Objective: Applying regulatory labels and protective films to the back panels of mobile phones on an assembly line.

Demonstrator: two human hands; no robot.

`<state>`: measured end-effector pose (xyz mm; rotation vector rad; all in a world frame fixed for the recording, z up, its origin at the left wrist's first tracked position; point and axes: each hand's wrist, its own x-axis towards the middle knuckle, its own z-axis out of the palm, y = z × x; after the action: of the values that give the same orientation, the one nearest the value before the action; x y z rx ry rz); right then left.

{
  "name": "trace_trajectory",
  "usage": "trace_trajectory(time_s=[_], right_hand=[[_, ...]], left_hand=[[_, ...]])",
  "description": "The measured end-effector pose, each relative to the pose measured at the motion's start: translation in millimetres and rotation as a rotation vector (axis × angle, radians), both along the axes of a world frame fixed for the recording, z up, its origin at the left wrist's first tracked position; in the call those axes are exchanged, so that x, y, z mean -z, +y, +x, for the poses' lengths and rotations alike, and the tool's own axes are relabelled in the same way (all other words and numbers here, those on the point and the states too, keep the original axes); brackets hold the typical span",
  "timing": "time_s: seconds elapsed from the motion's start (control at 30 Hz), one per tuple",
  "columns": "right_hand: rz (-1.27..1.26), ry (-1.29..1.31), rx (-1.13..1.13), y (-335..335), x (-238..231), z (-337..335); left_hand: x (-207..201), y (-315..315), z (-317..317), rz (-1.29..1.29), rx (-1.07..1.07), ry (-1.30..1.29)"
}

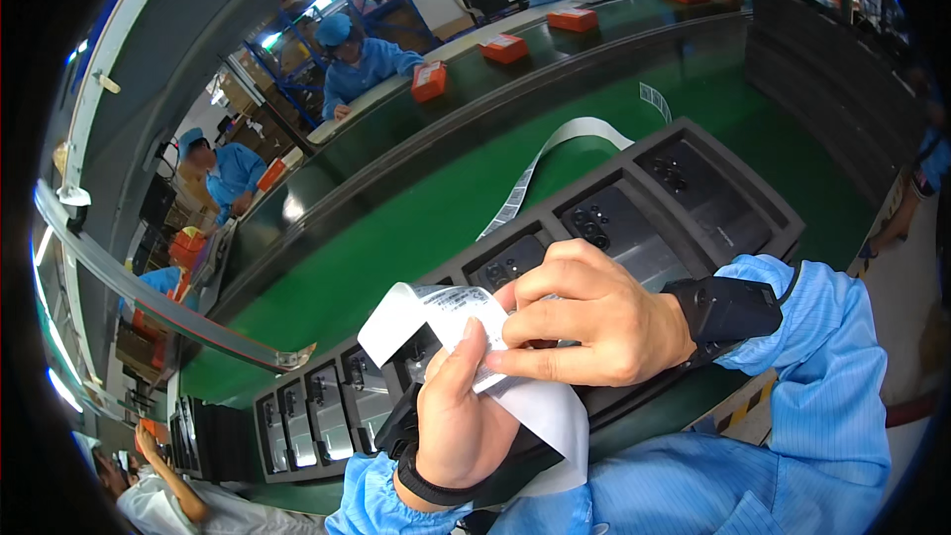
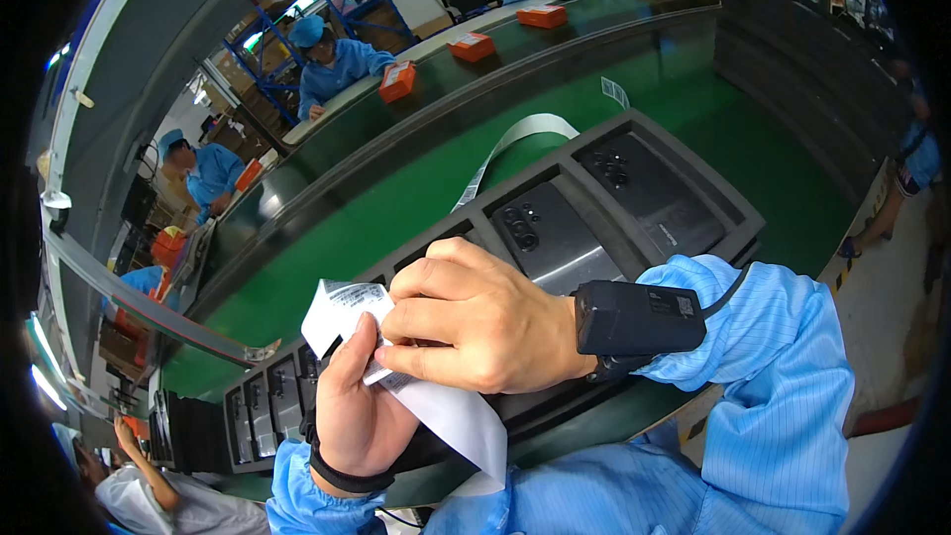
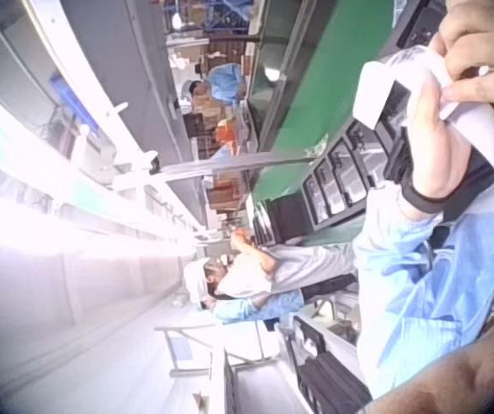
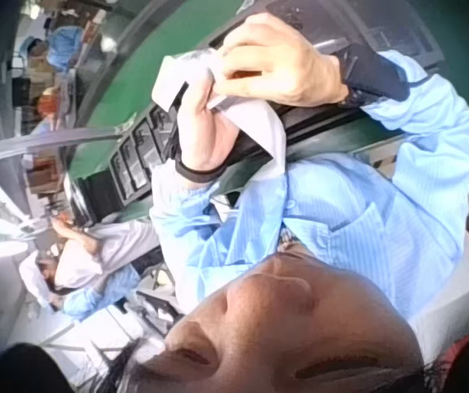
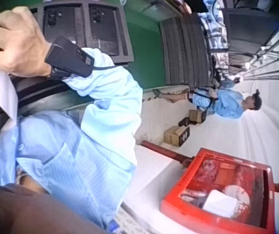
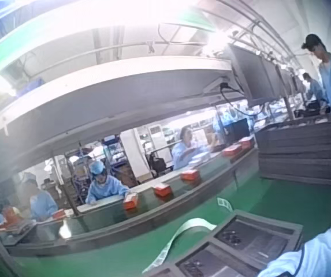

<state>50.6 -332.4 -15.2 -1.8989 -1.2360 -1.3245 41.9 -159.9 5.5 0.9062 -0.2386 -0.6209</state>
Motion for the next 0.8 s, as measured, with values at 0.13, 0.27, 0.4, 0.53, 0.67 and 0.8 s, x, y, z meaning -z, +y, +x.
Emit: trace_trajectory(time_s=[0.13,0.27,0.4,0.53,0.67,0.8], right_hand=[[-0.059,-0.209,0.143,-7.0,1.7,-5.4],[-0.081,-0.248,0.156,-13.7,4.2,-9.0],[0.038,-0.069,0.014,-21.4,-4.1,-10.8],[0.161,0.006,0.105,-20.1,-8.1,-7.9],[0.12,0.001,0.275,-18.4,1.7,-5.0],[0.034,-0.111,0.363,-21.2,6.6,-14.1]], left_hand=[[-5.5,-11.2,-1.4,0.044,-0.053,0.056],[-8.3,-20.0,2.5,-0.021,-0.058,0.057],[-8.7,-14.1,22.7,-0.061,-0.092,-0.018],[-17.6,-24.7,21.6,-0.054,-0.045,-0.024],[-10.2,-37.0,9.5,0.002,-0.077,0.005],[-8.6,-37.7,6.1,-0.016,-0.061,0.014]])
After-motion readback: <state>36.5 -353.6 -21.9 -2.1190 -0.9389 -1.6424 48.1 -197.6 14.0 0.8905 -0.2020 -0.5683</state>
